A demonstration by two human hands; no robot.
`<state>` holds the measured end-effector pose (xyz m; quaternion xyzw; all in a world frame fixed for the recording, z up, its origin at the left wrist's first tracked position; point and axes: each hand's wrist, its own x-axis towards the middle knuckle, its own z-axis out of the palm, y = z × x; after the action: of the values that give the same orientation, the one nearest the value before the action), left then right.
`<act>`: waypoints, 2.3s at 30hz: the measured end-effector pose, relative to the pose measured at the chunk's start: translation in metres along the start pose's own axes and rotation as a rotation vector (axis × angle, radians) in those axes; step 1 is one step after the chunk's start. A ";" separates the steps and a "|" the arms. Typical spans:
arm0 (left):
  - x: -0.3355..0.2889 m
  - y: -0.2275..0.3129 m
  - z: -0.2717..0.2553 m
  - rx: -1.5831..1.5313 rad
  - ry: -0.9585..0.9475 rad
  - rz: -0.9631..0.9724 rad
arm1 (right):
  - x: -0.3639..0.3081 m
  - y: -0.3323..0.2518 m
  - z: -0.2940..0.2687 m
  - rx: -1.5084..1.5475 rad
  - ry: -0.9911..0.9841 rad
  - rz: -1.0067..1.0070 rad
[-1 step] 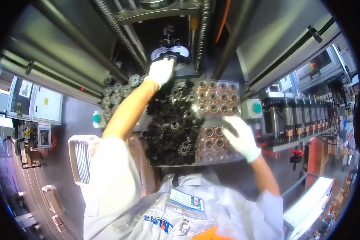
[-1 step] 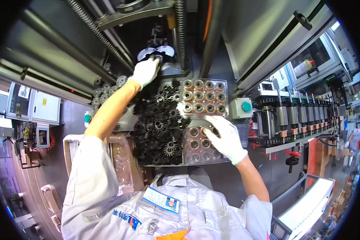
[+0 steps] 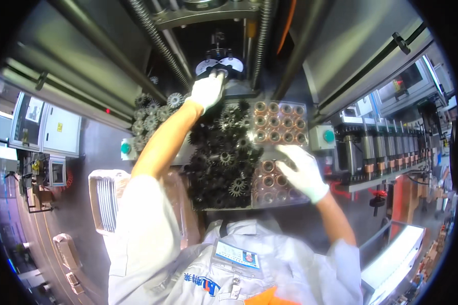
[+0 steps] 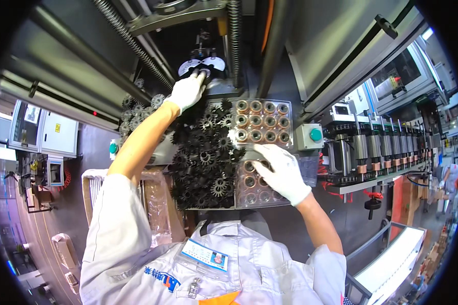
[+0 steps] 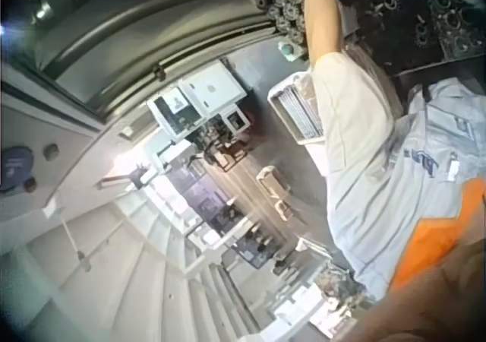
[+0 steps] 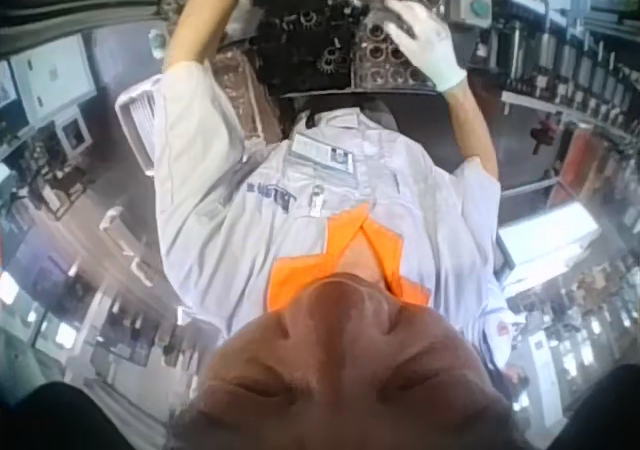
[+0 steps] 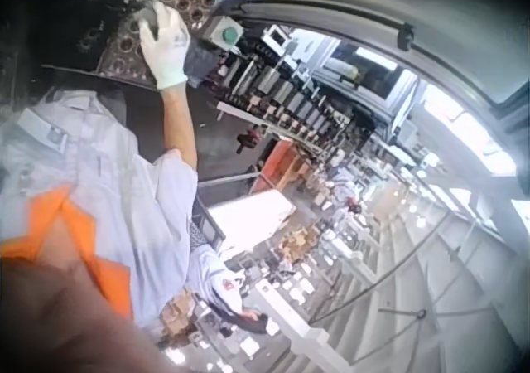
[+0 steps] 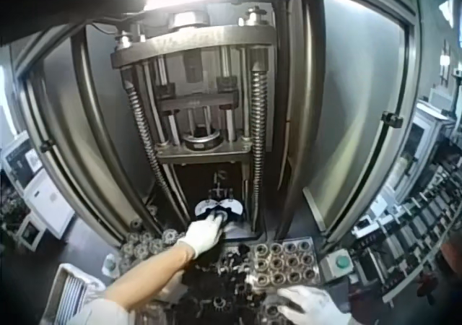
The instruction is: The person removes motor rotors from a conveyor line and places them into a storage bin. Then, the person loads rotor cores, shafts, and end rings into a press machine to assemble the parts.
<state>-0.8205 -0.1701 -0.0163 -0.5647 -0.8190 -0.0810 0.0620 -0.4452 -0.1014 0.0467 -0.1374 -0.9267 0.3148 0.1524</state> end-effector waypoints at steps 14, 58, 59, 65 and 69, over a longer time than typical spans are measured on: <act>-0.284 -0.100 -0.098 -0.165 0.239 -0.521 | 0.100 -0.041 0.082 -0.274 -0.270 -0.581; -0.180 -0.005 -0.145 -0.576 0.438 -0.202 | 0.329 0.016 0.047 0.516 0.109 0.302; -0.166 -0.002 -0.151 -0.546 0.427 -0.202 | 0.326 0.021 0.049 0.514 0.115 0.309; -0.064 -0.005 -0.149 -0.587 0.564 -0.092 | 0.246 0.004 0.050 0.307 0.309 0.063; -0.007 -0.002 -0.150 -0.530 0.554 -0.023 | 0.157 0.022 0.037 0.317 0.152 0.085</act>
<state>-0.8184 -0.2077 0.1295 -0.5087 -0.7282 -0.4400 0.1318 -0.5991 -0.0491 0.0360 -0.1743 -0.8447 0.4517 0.2283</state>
